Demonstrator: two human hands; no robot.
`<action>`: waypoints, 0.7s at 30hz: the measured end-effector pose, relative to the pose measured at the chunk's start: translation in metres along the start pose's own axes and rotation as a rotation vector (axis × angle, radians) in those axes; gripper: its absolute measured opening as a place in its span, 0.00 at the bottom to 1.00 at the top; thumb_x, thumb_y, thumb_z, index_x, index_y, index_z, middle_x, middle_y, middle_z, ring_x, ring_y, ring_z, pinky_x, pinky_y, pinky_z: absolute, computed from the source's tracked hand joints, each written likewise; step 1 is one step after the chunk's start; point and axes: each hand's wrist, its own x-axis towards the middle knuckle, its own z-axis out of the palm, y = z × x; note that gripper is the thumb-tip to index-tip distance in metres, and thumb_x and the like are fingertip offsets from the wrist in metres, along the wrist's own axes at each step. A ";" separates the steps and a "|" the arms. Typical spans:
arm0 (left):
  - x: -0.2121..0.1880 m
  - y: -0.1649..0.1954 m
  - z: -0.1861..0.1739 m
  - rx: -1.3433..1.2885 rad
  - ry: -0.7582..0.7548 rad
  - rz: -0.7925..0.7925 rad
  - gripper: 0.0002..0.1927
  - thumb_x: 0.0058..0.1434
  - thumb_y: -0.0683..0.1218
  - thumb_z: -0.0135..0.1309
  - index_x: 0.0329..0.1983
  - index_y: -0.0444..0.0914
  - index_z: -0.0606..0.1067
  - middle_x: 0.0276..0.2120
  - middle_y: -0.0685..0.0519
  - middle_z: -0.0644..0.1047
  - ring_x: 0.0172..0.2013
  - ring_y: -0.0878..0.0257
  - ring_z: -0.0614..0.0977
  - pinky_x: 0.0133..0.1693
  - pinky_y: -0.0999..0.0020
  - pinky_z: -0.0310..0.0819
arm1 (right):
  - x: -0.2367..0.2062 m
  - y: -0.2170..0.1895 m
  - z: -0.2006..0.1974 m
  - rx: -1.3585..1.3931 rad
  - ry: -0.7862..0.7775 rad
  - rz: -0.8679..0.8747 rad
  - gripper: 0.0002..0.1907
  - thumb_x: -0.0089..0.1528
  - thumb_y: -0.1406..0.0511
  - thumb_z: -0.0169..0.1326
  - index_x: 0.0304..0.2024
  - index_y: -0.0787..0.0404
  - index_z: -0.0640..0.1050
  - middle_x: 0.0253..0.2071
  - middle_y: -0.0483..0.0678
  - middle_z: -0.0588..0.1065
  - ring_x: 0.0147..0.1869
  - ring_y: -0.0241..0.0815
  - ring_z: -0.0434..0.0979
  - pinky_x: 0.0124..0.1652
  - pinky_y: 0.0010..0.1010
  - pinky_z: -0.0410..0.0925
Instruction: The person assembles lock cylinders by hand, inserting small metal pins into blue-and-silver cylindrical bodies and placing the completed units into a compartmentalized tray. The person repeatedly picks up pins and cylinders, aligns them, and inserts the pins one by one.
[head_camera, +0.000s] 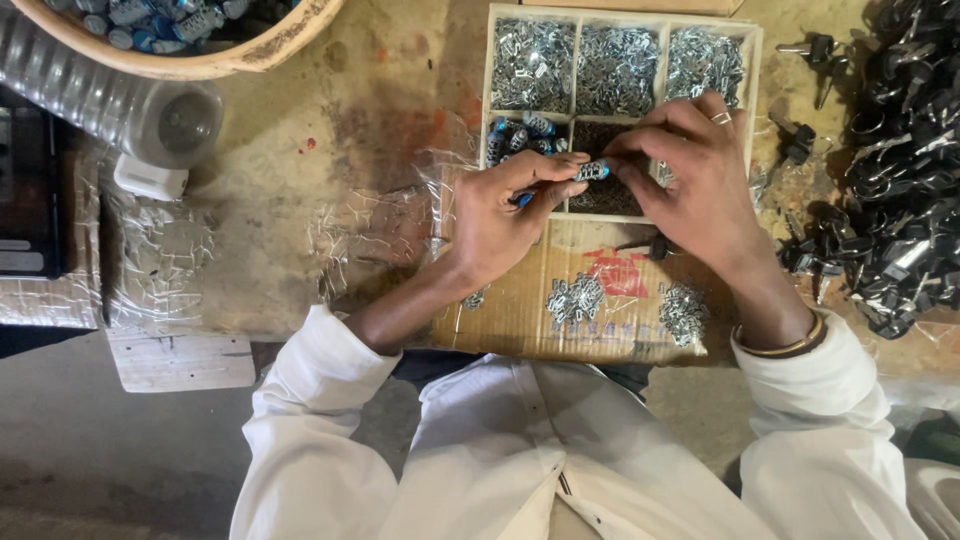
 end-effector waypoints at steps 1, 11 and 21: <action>0.000 0.000 0.000 0.014 0.001 0.008 0.08 0.63 0.32 0.62 0.45 0.32 0.79 0.48 0.46 0.83 0.50 0.60 0.87 0.50 0.70 0.86 | 0.000 0.001 -0.002 0.072 -0.004 -0.025 0.09 0.63 0.67 0.69 0.45 0.57 0.83 0.43 0.45 0.75 0.50 0.44 0.68 0.51 0.37 0.60; -0.001 0.001 0.000 0.037 -0.019 -0.044 0.08 0.64 0.33 0.62 0.46 0.32 0.79 0.49 0.46 0.83 0.48 0.61 0.88 0.48 0.71 0.87 | 0.001 -0.008 -0.008 0.160 0.044 -0.003 0.04 0.68 0.71 0.65 0.44 0.62 0.82 0.43 0.46 0.78 0.48 0.43 0.75 0.49 0.34 0.64; -0.001 -0.003 -0.001 0.099 -0.016 -0.002 0.09 0.62 0.34 0.64 0.44 0.33 0.80 0.47 0.47 0.84 0.46 0.61 0.88 0.46 0.71 0.87 | -0.002 -0.003 0.000 0.455 0.162 0.028 0.06 0.67 0.72 0.66 0.47 0.62 0.84 0.46 0.48 0.78 0.47 0.37 0.77 0.44 0.26 0.71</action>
